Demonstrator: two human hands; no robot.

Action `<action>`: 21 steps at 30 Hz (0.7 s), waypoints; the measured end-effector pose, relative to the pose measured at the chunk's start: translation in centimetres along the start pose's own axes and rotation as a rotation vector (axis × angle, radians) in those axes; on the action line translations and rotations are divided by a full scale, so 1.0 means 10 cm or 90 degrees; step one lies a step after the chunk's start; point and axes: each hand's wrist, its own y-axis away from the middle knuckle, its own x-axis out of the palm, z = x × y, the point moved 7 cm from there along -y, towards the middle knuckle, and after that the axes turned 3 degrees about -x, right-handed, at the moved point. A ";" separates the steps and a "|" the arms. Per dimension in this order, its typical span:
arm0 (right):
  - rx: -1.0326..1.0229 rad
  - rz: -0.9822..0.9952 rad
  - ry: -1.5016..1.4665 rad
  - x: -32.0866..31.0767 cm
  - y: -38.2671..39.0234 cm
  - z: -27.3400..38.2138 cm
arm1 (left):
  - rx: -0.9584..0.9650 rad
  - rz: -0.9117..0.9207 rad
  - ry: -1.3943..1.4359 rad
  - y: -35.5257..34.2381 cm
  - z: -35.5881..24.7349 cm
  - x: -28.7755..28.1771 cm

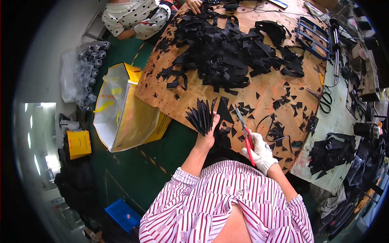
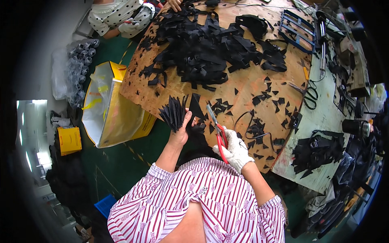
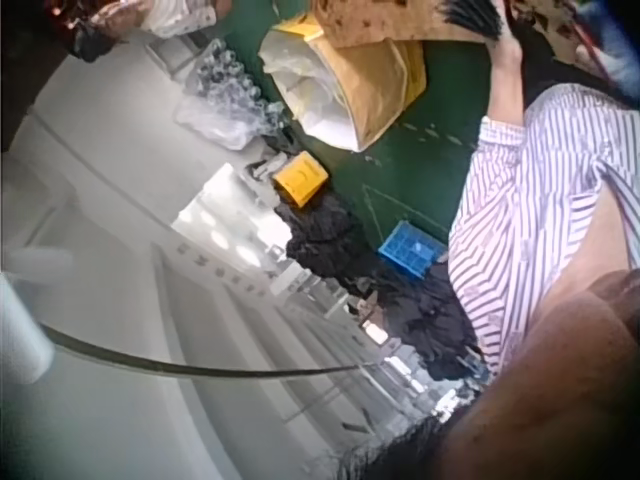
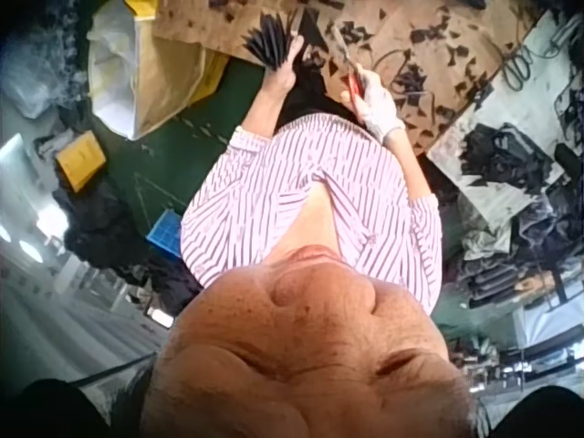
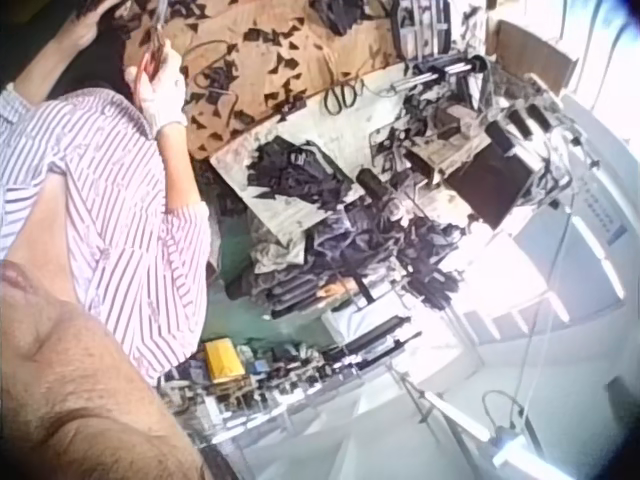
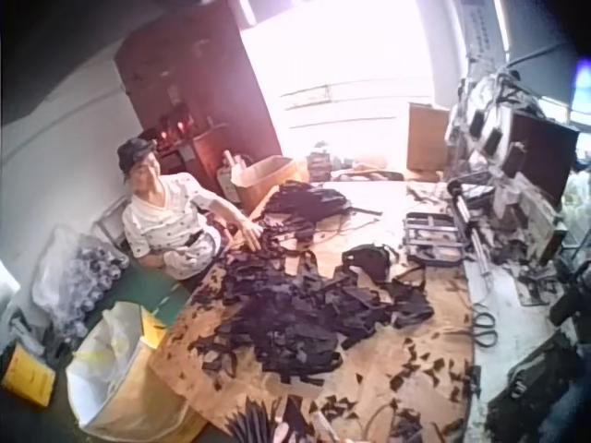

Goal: The person uses red-handled scissors to cut black fabric strips into smaller pieces on a wooden workbench. They repeatedly pick up strips, cut them, and place the resulting pieces into a cardboard box. The workspace is cluttered with fabric scraps and sewing equipment.

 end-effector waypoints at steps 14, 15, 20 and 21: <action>-0.013 -0.021 0.023 0.01 0.05 0.00 | -0.045 0.115 -0.119 0.27 0.22 0.34; -0.002 -0.028 0.001 0.02 0.05 -0.03 | -0.036 0.095 -0.114 0.26 0.22 0.33; 0.021 -0.061 -0.122 0.15 0.09 -0.20 | -0.073 0.075 -0.037 0.27 0.25 0.34; 0.024 -0.057 -0.123 0.16 0.09 -0.19 | -0.085 0.058 -0.012 0.27 0.25 0.32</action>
